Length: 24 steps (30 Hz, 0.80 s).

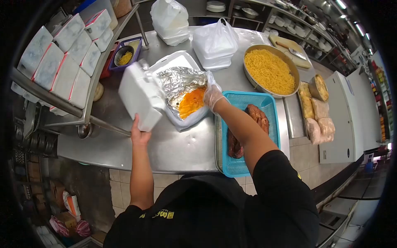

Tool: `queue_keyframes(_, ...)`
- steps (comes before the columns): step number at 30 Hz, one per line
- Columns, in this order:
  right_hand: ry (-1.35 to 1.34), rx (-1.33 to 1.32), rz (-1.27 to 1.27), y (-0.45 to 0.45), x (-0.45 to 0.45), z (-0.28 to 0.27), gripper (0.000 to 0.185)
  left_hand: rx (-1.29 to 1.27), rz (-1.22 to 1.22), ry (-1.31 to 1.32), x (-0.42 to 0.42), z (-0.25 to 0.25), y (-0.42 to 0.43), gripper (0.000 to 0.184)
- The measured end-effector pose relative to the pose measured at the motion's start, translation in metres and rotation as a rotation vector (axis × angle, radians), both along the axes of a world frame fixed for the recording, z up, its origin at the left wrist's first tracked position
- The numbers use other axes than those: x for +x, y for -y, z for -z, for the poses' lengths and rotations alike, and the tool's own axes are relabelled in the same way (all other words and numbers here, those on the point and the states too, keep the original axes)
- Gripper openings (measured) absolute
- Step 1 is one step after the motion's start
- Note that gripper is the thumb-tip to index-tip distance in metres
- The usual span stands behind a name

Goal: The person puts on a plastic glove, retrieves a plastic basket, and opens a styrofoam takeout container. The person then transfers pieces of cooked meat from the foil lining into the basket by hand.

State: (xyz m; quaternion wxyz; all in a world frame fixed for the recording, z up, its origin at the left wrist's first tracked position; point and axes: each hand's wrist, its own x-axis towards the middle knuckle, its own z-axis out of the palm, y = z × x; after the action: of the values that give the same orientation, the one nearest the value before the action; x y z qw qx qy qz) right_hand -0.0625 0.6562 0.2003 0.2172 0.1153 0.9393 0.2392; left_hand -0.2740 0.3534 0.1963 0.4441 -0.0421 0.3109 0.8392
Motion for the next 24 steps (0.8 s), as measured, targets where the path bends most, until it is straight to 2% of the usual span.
queue_keyframes(1, -0.064, 0.05, -0.02, 0.009, 0.0, 0.001, 0.025, -0.006, 0.123, -0.004, 0.004, -0.01, 0.002, 0.052)
queue_keyframes(2, -0.128, 0.1, -0.038, 0.017, 0.001, 0.001, 0.025, -0.009, 0.122, -0.005, -0.002, -0.011, -0.002, 0.052)
queue_keyframes(3, -0.369, 0.045, -0.014, 0.025, 0.002, 0.006, 0.025, -0.07, 0.27, -0.074, -0.012, -0.008, -0.009, 0.053)
queue_keyframes(5, -0.248, -0.114, 0.042, 0.048, 0.007, 0.009, 0.021, -0.146, 0.527, -0.193, -0.036, -0.005, -0.031, 0.058)
queue_keyframes(6, -0.432, -0.274, 0.121, 0.066, 0.013, 0.002, 0.022, -0.144, 0.541, -0.193, -0.046, -0.005, -0.042, 0.058)
queue_keyframes(8, -0.637, -0.194, 0.196, 0.112, 0.032, -0.002, 0.032, -0.357, 0.796, -0.582, -0.067, -0.007, -0.073, 0.066)
queue_keyframes(9, -0.858, -0.335, 0.254, 0.13, 0.041, 0.003, 0.028, -0.637, 0.908, -0.91, -0.087, 0.007, -0.093, 0.081)
queue_keyframes(10, -1.082, -0.473, 0.309, 0.147, 0.05, 0.008, 0.025, -0.623, 0.931, -0.914, -0.088, -0.009, -0.111, 0.081)
queue_keyframes(11, -1.342, -0.62, 0.358, 0.161, 0.057, 0.04, 0.024, -0.898, 0.987, -1.334, -0.086, -0.042, -0.123, 0.088)
queue_keyframes(12, -1.364, -0.766, 0.668, 0.18, 0.056, 0.035, 0.024, -1.165, 0.999, -1.768, -0.082, -0.065, -0.131, 0.096)
queue_keyframes(13, -1.376, -0.905, 0.986, 0.194, 0.051, 0.027, 0.025, -1.249, 0.726, -1.946, -0.08, -0.072, -0.139, 0.102)
queue_keyframes(14, -1.384, -0.813, 0.925, 0.193, 0.051, 0.044, 0.04, -1.304, 0.426, -2.106, -0.076, -0.079, -0.15, 0.108)
queue_keyframes(16, -1.241, -1.554, 1.432, 0.187, 0.041, 0.015, 0.059, -0.941, 0.245, -1.675, -0.107, -0.081, -0.183, 0.121)
queue_keyframes(17, -1.281, -1.818, 1.525, 0.192, 0.036, -0.005, 0.083, -0.898, 0.171, -1.572, -0.125, -0.06, -0.2, 0.122)
queue_keyframes(18, -1.29, -1.884, 1.591, 0.19, 0.027, -0.008, 0.086, -0.856, 0.097, -1.465, -0.143, -0.026, -0.219, 0.122)
queue_keyframes(19, -1.296, -1.951, 1.65, 0.187, 0.018, -0.011, 0.088, -0.89, 0.215, -1.209, -0.157, 0.006, -0.236, 0.142)
queue_keyframes(20, -1.295, -1.998, 1.697, 0.185, 0.013, -0.016, 0.091, -0.87, 0.231, -1.215, -0.168, 0.033, -0.244, 0.142)
queue_keyframes(22, -1.339, -1.989, 1.745, 0.183, 0.004, -0.024, 0.092, -0.746, 0.462, -0.748, -0.181, 0.078, -0.243, 0.12)
queue_keyframes(23, -1.362, -1.903, 1.799, 0.182, 0.001, -0.023, 0.088, -0.674, 0.577, -0.516, -0.173, 0.087, -0.242, 0.109)
queue_keyframes(24, -1.351, -1.863, 1.845, 0.176, 0.004, -0.022, 0.083, -0.626, 0.482, -0.594, -0.147, 0.068, -0.224, 0.082)
